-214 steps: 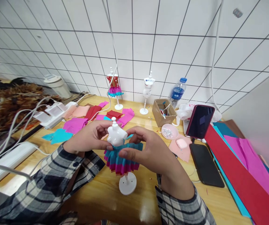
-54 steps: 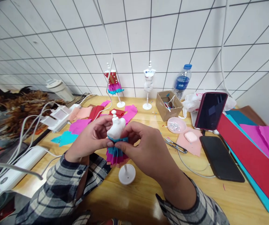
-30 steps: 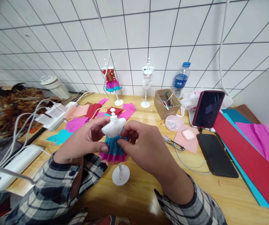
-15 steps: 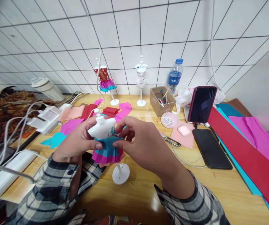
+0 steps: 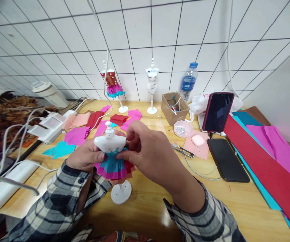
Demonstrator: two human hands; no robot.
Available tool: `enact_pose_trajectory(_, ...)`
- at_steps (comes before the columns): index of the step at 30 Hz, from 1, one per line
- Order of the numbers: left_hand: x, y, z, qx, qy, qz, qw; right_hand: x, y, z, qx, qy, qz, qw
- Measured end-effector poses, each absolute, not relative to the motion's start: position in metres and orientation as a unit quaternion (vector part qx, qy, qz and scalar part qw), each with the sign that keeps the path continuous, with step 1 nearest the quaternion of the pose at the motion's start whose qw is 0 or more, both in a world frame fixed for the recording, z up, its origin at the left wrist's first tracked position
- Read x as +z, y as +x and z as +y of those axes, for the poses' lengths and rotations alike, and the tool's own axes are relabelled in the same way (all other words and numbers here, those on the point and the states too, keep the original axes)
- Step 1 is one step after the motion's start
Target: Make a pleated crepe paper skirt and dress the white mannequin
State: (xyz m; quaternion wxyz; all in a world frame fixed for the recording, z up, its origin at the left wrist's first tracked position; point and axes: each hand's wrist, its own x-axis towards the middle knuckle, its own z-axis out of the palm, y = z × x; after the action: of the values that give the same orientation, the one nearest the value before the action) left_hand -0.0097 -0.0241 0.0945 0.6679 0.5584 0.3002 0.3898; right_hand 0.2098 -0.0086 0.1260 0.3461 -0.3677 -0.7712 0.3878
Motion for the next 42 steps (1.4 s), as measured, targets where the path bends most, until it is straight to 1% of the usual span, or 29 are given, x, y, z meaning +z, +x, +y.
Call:
enact_pose_trajectory(7, 0.09, -0.016, -0.022, 0.334, 0.619, 0.29, 0.649, 0.122, 0.205, -0.008, 0.351, -0.379, -0.785, 0.341)
enact_pose_trajectory(9, 0.091, -0.016, -0.021, 0.326, 0.627, 0.292, 0.645, 0.122, 0.205, -0.009, 0.362, -0.384, -0.78, 0.338)
enact_pose_trajectory(13, 0.093, -0.012, -0.022, 0.346, 0.62, 0.301, 0.637, 0.125, 0.206, -0.01, 0.419, -0.365, -0.765, 0.325)
enact_pose_trajectory(15, 0.094, -0.011, -0.023, 0.35, 0.613, 0.303, 0.64, 0.126, 0.206, -0.011, 0.42, -0.357, -0.768, 0.326)
enact_pose_trajectory(19, 0.094, -0.009, -0.025, 0.345, 0.607, 0.307, 0.647, 0.126, 0.205, -0.011, 0.35, -0.35, -0.796, 0.349)
enact_pose_trajectory(25, 0.097, -0.004, -0.025, 0.33, 0.562, 0.315, 0.69, 0.125, 0.207, -0.01, 0.248, -0.342, -0.835, 0.352)
enact_pose_trajectory(28, 0.098, -0.001, -0.025, 0.369, 0.538, 0.321, 0.686, 0.123, 0.207, -0.009, 0.222, -0.359, -0.834, 0.355)
enact_pose_trajectory(32, 0.1, -0.001, -0.026, 0.459, 0.467, 0.333, 0.679, 0.126, 0.207, -0.008, 0.247, -0.377, -0.799, 0.398)
enact_pose_trajectory(37, 0.107, -0.006, -0.029, 0.526, 0.48, 0.333, 0.618, 0.131, 0.203, -0.014, 0.321, -0.333, -0.808, 0.365)
enact_pose_trajectory(42, 0.11, -0.005, -0.034, 0.546, 0.478, 0.335, 0.601, 0.129, 0.193, -0.024, 0.315, -0.348, -0.803, 0.367)
